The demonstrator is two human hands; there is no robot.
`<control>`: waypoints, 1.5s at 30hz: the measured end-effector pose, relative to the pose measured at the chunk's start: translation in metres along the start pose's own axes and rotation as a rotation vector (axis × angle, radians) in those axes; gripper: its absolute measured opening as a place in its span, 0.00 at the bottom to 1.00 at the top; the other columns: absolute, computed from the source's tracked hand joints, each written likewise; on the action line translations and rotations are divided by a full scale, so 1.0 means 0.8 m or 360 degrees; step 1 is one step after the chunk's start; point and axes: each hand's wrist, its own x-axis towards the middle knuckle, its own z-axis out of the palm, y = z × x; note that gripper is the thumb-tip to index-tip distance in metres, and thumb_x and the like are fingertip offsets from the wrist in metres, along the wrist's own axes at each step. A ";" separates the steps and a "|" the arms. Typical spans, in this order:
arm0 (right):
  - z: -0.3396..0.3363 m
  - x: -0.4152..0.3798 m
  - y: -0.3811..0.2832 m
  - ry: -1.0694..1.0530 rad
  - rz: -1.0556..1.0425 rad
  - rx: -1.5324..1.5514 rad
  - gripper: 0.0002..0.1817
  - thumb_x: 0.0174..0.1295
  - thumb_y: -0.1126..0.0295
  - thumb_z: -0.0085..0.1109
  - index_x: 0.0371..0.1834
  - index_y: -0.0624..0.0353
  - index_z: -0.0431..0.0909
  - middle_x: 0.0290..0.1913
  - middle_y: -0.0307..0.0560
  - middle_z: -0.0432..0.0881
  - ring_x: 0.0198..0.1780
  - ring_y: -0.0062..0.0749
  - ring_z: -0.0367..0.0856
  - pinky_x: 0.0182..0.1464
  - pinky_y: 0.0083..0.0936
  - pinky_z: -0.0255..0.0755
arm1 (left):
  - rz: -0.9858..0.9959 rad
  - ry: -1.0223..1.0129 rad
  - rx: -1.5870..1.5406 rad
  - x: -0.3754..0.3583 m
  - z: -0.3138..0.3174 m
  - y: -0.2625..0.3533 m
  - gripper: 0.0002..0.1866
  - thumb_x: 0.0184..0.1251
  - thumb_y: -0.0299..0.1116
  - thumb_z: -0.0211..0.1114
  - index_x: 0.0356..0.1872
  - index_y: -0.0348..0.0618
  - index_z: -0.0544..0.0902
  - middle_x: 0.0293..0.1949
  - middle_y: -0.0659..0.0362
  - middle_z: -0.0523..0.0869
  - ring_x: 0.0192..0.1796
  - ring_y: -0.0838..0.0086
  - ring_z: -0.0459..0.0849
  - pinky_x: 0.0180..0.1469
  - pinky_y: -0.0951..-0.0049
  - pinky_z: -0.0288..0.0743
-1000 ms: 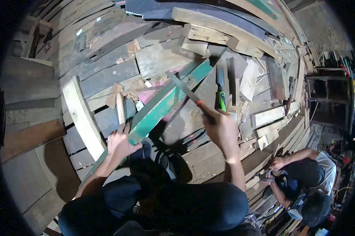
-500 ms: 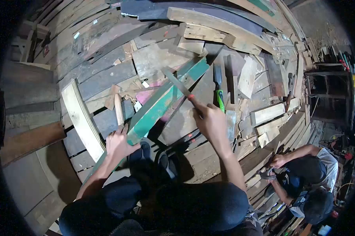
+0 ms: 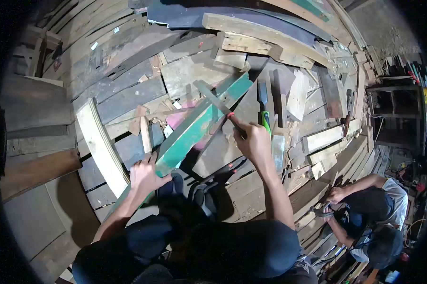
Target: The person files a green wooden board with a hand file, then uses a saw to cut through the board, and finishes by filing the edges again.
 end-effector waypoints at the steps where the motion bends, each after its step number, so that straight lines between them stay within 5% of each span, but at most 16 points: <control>1: -0.007 0.002 -0.005 -0.0005 -0.0008 -0.0048 0.23 0.62 0.69 0.70 0.62 0.43 0.89 0.30 0.57 0.84 0.30 0.55 0.85 0.38 0.46 0.79 | -0.0016 -0.0033 -0.0022 0.003 -0.006 0.001 0.49 0.39 0.57 0.83 0.62 0.32 0.84 0.53 0.46 0.88 0.42 0.52 0.92 0.47 0.55 0.86; 6: -0.110 -0.032 -0.055 -0.0184 0.0138 -0.0158 0.24 0.62 0.70 0.70 0.64 0.39 0.88 0.29 0.55 0.83 0.30 0.52 0.86 0.37 0.42 0.79 | 0.0023 -0.0026 -0.0019 -0.001 -0.007 -0.001 0.50 0.41 0.59 0.84 0.62 0.30 0.83 0.51 0.44 0.88 0.42 0.52 0.93 0.50 0.55 0.87; 14: 0.009 -0.003 -0.006 0.0057 -0.0078 0.0016 0.22 0.64 0.68 0.69 0.63 0.41 0.89 0.27 0.54 0.82 0.28 0.53 0.85 0.33 0.43 0.79 | -0.0123 -0.0198 -0.0057 0.008 -0.019 -0.002 0.50 0.41 0.60 0.82 0.64 0.33 0.83 0.52 0.43 0.88 0.44 0.48 0.93 0.49 0.52 0.87; 22: -0.091 -0.035 -0.014 -0.0007 0.0060 -0.0090 0.25 0.59 0.71 0.73 0.61 0.39 0.91 0.26 0.51 0.82 0.25 0.44 0.83 0.32 0.40 0.77 | -0.0051 -0.0094 -0.0112 0.013 -0.016 -0.014 0.43 0.43 0.56 0.81 0.59 0.37 0.87 0.50 0.43 0.90 0.45 0.48 0.93 0.49 0.51 0.88; 28: 0.002 0.007 0.026 0.0145 -0.0025 -0.0205 0.22 0.66 0.63 0.71 0.64 0.33 0.88 0.28 0.51 0.80 0.28 0.53 0.83 0.32 0.44 0.78 | -0.0029 -0.0153 -0.0155 0.022 -0.021 -0.021 0.42 0.42 0.57 0.81 0.57 0.38 0.88 0.49 0.46 0.91 0.41 0.49 0.93 0.48 0.52 0.89; 32: -0.013 0.006 0.008 0.0248 -0.0087 -0.0312 0.21 0.66 0.63 0.71 0.64 0.33 0.88 0.27 0.49 0.77 0.27 0.50 0.82 0.30 0.45 0.76 | 0.0002 0.0005 -0.0081 0.011 -0.016 -0.013 0.41 0.41 0.55 0.82 0.56 0.34 0.88 0.47 0.44 0.91 0.39 0.48 0.93 0.44 0.53 0.88; 37: -0.045 -0.025 0.023 0.0465 -0.0139 0.0006 0.18 0.65 0.74 0.72 0.58 0.51 0.90 0.25 0.50 0.78 0.23 0.37 0.75 0.30 0.34 0.69 | 0.0022 0.0048 0.0020 0.001 -0.004 -0.002 0.46 0.40 0.57 0.83 0.60 0.35 0.86 0.48 0.46 0.89 0.37 0.50 0.93 0.41 0.55 0.88; 41: -0.044 -0.049 0.012 0.0463 -0.0079 0.0333 0.17 0.67 0.75 0.70 0.59 0.56 0.89 0.24 0.47 0.76 0.24 0.29 0.73 0.29 0.30 0.67 | -0.0036 -0.0022 0.0021 -0.001 -0.006 0.004 0.47 0.41 0.59 0.82 0.62 0.35 0.84 0.51 0.46 0.88 0.40 0.48 0.92 0.44 0.53 0.88; 45: -0.022 -0.055 0.003 0.0129 -0.0182 0.0400 0.18 0.66 0.76 0.69 0.59 0.55 0.89 0.26 0.49 0.78 0.22 0.36 0.75 0.28 0.32 0.70 | -0.0016 0.0045 0.0058 -0.002 -0.004 0.003 0.48 0.38 0.58 0.83 0.62 0.36 0.85 0.48 0.47 0.89 0.38 0.50 0.93 0.43 0.53 0.88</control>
